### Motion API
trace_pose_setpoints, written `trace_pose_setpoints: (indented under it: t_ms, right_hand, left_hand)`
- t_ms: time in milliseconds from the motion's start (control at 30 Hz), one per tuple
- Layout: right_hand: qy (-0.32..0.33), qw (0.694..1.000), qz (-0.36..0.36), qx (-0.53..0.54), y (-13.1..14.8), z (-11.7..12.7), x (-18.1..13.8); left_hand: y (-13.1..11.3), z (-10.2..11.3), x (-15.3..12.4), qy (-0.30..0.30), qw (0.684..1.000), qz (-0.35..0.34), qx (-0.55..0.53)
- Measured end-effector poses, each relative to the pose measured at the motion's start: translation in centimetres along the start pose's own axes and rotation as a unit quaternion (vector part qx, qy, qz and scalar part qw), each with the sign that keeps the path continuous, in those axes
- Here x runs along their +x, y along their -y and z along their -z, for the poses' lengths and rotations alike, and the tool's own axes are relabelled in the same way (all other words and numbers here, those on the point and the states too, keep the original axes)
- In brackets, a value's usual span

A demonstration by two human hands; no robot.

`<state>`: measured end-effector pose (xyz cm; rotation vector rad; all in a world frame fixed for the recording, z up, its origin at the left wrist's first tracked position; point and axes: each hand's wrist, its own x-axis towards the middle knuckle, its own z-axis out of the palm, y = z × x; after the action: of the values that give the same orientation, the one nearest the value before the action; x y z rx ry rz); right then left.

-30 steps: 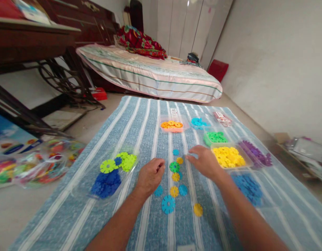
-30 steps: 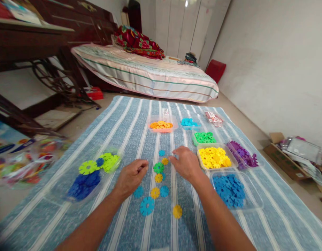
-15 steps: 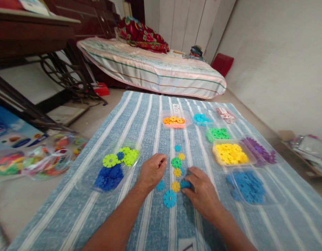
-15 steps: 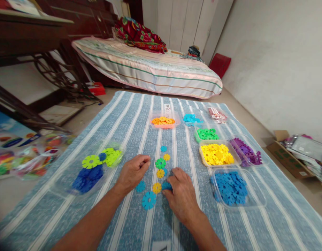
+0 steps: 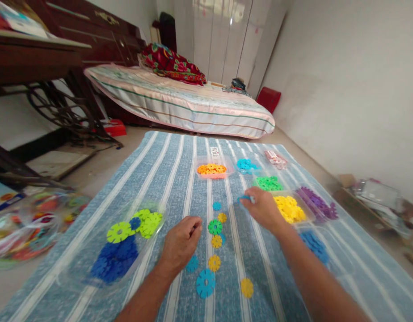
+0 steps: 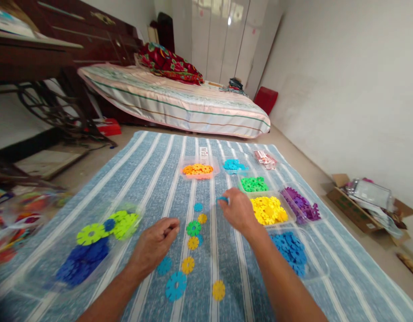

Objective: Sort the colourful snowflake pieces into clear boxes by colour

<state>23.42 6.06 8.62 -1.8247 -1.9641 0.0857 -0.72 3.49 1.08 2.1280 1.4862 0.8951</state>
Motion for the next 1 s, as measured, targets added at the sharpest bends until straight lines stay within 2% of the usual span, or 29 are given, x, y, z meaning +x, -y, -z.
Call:
trace_pose_setpoints:
  t_ms: [133,233,333,433,500,633,833,1000]
  right_hand:
    - [-0.063,0.996,-0.057,-0.039,-1.7,2.9,7.5]
    - [-0.114,0.987,-0.087,-0.07,-1.7,3.0,8.7]
    - [-0.08,0.996,-0.016,-0.032,-0.4,1.0,5.4]
    - [-0.005,0.995,0.082,0.06,1.4,-1.6,-0.1]
    - [0.021,0.987,0.116,0.106,2.4,-2.9,-3.5]
    - [0.061,0.976,0.164,0.131,3.9,-3.4,-8.3]
    - [0.164,0.96,0.209,0.084,6.0,-2.7,-11.2]
    - [0.169,0.959,0.215,0.077,6.8,-3.7,-12.3]
  left_hand:
    - [-0.2,0.0,-0.1,-0.001,1.0,0.005,-0.004]
    - [-0.6,0.1,-0.1,0.002,1.0,0.008,-0.004]
    - [-0.7,0.0,-0.2,0.002,1.0,0.008,-0.003]
    - [-0.8,0.0,-0.3,0.0,1.0,0.008,-0.003]
    - [-0.8,-0.1,-0.3,0.0,1.0,0.005,-0.005]
    - [-0.8,-0.1,-0.3,0.002,1.0,0.003,-0.004]
    - [-1.0,-0.1,-0.2,-0.004,1.0,0.003,0.0]
    - [-1.0,-0.1,-0.3,-0.008,1.0,0.003,0.003]
